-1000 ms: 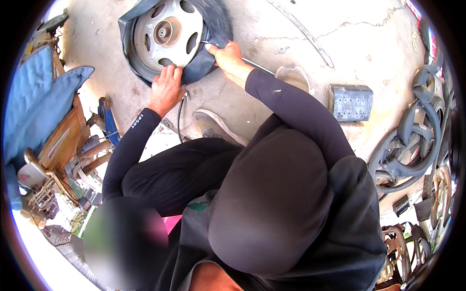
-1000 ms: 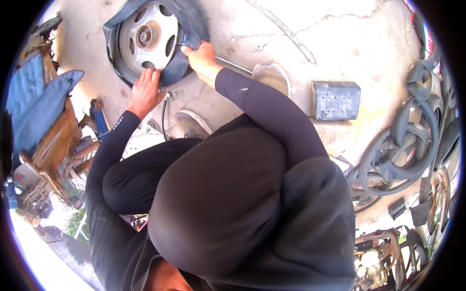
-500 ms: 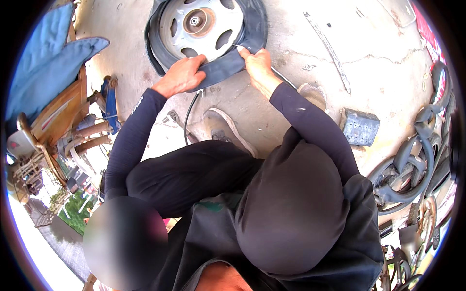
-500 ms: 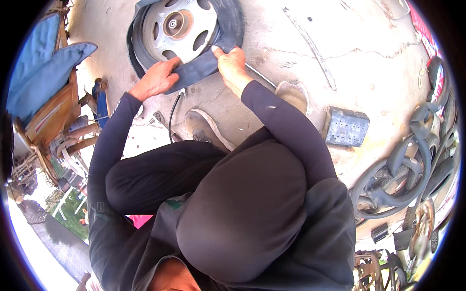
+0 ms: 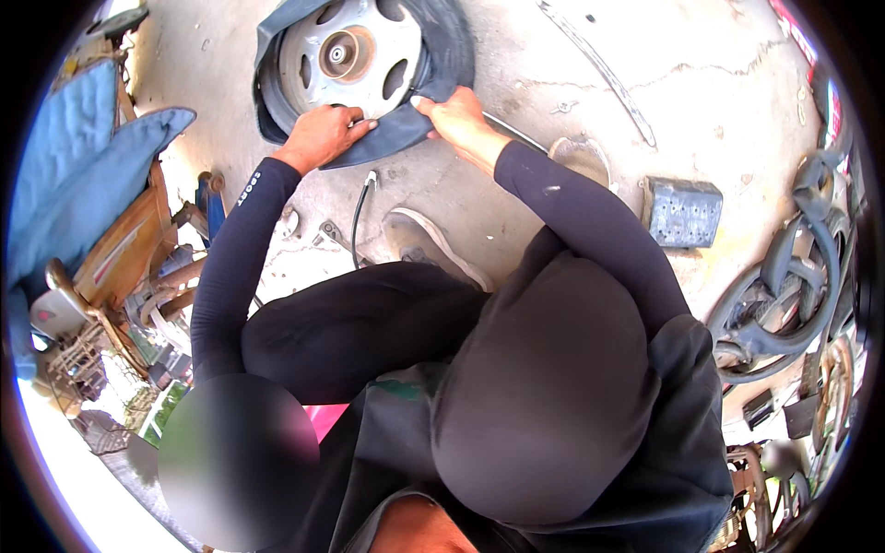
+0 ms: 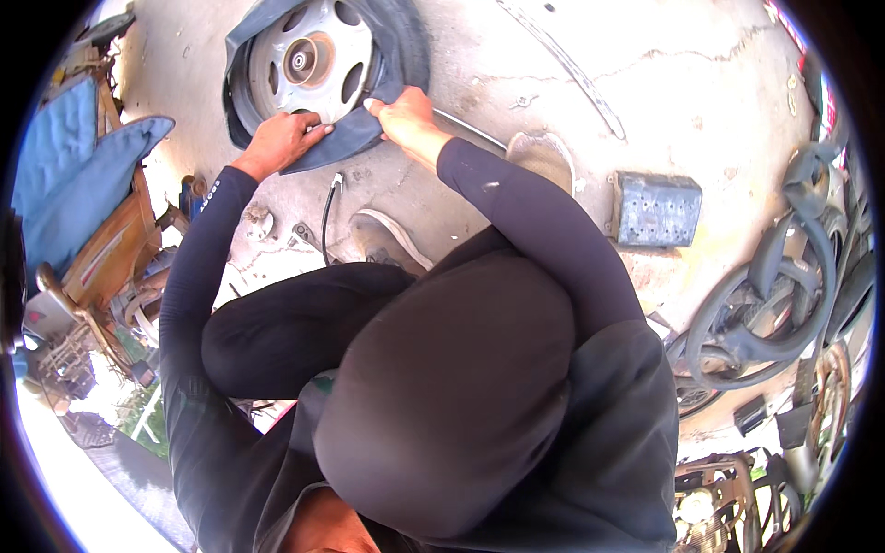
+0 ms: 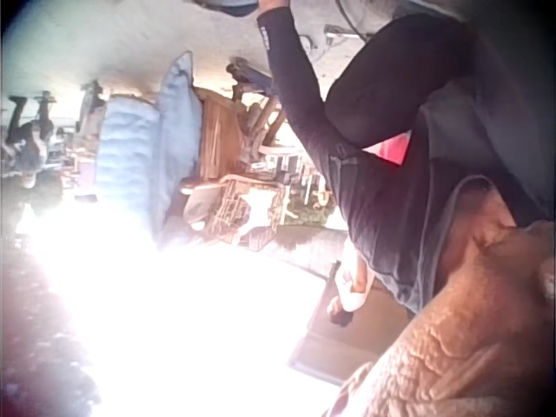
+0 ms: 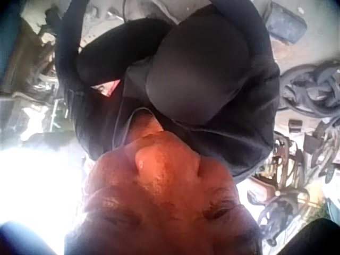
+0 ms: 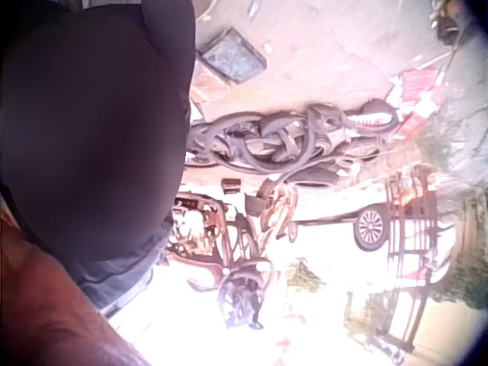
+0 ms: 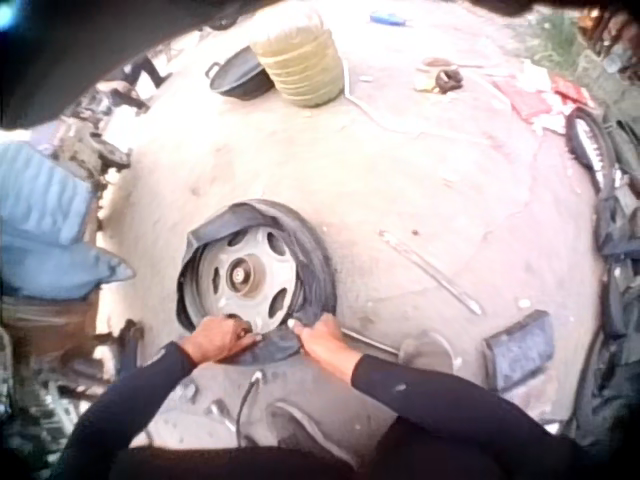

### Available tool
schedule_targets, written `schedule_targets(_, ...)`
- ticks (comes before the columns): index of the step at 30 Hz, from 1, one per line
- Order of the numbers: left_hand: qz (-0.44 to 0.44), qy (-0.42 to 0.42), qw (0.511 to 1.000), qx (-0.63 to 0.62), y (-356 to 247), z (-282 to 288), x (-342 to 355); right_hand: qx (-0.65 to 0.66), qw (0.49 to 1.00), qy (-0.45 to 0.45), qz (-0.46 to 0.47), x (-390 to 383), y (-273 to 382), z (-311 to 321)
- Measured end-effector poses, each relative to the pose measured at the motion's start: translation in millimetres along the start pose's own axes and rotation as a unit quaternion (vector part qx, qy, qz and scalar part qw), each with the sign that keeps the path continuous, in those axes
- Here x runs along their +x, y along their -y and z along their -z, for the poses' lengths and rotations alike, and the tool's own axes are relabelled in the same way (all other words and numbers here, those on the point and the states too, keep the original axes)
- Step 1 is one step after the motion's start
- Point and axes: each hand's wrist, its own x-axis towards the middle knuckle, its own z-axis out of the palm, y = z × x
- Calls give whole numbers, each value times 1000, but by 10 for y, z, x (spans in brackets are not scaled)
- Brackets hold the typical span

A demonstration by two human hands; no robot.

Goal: The person removes the inner tube from a tire using tire irons, then inserts a new inner tube and reseats the tire onto the rim. The person uses tire irons to pry the tire bead and manipulate the tube.

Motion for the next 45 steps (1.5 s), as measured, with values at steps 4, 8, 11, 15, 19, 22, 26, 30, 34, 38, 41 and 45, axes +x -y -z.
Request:
schedule_targets(4, 9, 50, 998, 23, -195, 214, 98, 20, 999, -22, 13, 116, -158, 37)
schedule_targets(8, 10, 100, 992, 74, -274, 229, 220, 59, 998, -16, -2, 110, -192, 91)
schedule_targets(11, 23, 121, 990, 74, -275, 272, 280, 108, 994, -7, -29, 197, -205, 59)
schedule_targets(15, 43, 127, 990, 50, -281, 308, 259, 130, 990, 33, -45, 224, -249, 36)
schedule_targets(19, 74, 152, 984, 46, -274, 329, 234, 72, 996, 25, -49, 91, -125, 33)
schedule_targets(22, 95, 145, 985, 24, -280, 330, 213, 91, 996, -2, 1, 267, -349, -129)
schedule_targets(26, 92, 126, 988, 17, -284, 337, 182, 90, 994, -16, 55, 393, -445, -194)
schedule_targets(30, 93, 127, 988, 5, -263, 386, 208, 28, 997, -4, 73, 264, -313, -93)
schedule_targets(34, 74, 117, 989, -44, -270, 349, 173, 14, 987, -66, 145, 112, -70, 19)
schedule_targets(38, 69, 172, 980, -66, -168, 415, 221, -83, 991, 11, 106, 346, -407, 53)
schedule_targets(41, 35, 156, 984, -81, -74, 373, 253, -30, 993, 29, 107, 359, -504, 67)
schedule_targets(45, 43, 114, 987, -102, 77, 71, 141, 6, 997, 45, 55, 95, -192, 135)
